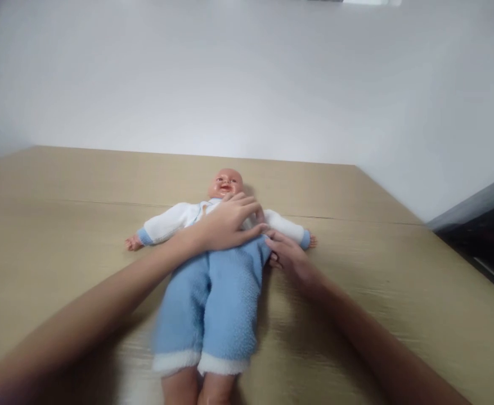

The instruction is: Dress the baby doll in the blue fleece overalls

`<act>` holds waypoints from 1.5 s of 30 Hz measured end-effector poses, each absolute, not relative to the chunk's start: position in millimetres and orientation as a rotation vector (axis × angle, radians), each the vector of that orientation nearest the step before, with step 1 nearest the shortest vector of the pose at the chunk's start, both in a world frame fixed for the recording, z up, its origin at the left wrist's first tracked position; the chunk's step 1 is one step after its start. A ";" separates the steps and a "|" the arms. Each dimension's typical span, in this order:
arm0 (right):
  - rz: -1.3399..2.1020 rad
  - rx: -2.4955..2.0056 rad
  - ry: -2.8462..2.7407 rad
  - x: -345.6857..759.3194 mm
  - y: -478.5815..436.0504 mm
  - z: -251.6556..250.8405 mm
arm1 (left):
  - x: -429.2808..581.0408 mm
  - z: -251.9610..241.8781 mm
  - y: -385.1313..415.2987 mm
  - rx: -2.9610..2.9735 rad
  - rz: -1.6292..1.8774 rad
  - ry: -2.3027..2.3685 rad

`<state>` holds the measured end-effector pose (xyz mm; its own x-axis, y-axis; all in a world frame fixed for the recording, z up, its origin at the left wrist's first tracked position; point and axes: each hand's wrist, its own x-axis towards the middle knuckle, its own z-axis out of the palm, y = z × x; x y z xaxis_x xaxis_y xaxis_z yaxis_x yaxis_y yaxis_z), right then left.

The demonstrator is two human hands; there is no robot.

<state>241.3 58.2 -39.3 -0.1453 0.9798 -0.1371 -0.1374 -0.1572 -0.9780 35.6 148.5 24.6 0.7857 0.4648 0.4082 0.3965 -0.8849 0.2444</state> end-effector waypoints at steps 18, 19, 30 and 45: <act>0.666 -1.362 -1.598 252.1 57.4 -59.0 | 41.3 7.4 150.3 2.397 0.660 0.615; 0.518 -1.380 -1.674 256.8 56.6 -56.2 | 41.6 7.0 150.2 2.384 0.679 0.609; 0.057 -1.372 -2.193 368.2 84.1 -52.2 | 44.4 7.4 154.4 2.463 0.926 0.614; 0.549 -1.417 -1.743 358.9 69.4 -38.9 | 42.6 10.4 149.3 2.656 0.852 0.671</act>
<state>358.9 69.4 -38.9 -0.0461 0.9490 0.3119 0.5985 0.2762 -0.7520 42.6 149.3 10.4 0.7196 0.5051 0.4764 0.3450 -0.8556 0.3860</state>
